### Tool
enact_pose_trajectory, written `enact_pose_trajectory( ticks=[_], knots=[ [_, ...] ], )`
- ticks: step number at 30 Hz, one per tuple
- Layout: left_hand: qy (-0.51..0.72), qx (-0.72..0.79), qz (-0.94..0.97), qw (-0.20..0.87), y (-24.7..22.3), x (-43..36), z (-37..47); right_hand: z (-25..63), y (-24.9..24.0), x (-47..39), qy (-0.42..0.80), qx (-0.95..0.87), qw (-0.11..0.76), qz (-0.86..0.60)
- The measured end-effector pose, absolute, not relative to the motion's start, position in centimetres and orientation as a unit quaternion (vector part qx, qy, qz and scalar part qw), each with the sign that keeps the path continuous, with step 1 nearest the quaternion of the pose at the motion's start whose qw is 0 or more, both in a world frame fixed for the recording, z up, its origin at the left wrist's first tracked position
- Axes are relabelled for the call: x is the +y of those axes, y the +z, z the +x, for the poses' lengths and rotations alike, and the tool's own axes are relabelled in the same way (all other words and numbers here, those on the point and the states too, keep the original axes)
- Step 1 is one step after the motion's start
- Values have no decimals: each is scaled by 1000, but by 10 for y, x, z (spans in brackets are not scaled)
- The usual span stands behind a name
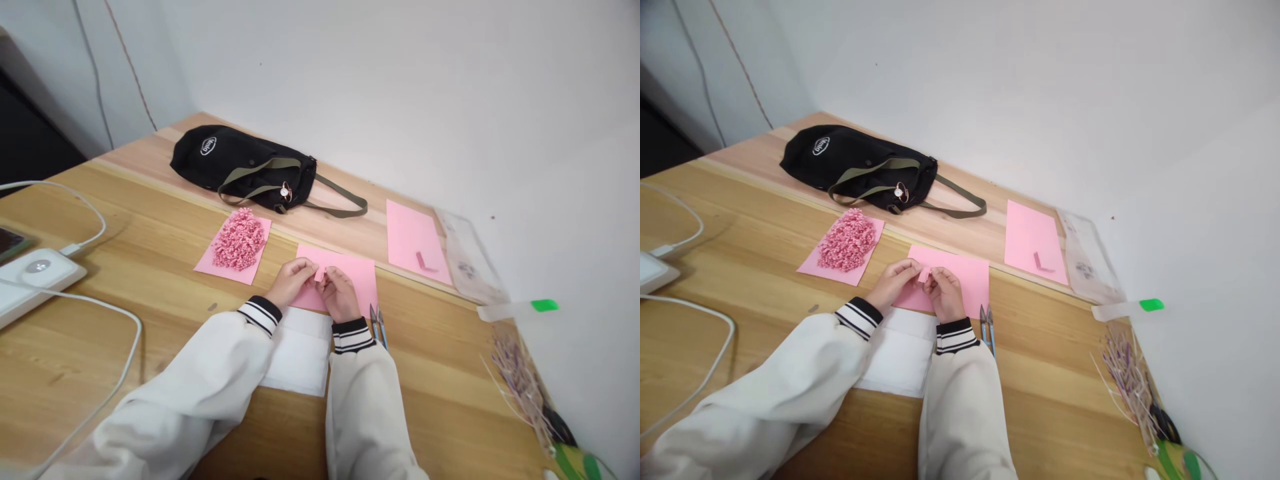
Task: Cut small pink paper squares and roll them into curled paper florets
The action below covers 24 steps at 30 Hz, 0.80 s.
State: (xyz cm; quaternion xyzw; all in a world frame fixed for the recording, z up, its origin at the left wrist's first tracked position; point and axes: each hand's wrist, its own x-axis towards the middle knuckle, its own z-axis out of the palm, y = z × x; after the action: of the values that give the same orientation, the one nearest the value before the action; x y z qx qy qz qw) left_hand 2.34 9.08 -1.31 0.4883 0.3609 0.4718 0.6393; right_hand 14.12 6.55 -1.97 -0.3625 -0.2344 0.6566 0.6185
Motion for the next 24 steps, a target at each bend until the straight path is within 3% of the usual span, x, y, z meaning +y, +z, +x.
enact_pose_trajectory(
  ticks=[24],
  knots=[
    [468,380,494,626,-16,91,23,138,-18,67,663,-210,625,-354]
  ],
)
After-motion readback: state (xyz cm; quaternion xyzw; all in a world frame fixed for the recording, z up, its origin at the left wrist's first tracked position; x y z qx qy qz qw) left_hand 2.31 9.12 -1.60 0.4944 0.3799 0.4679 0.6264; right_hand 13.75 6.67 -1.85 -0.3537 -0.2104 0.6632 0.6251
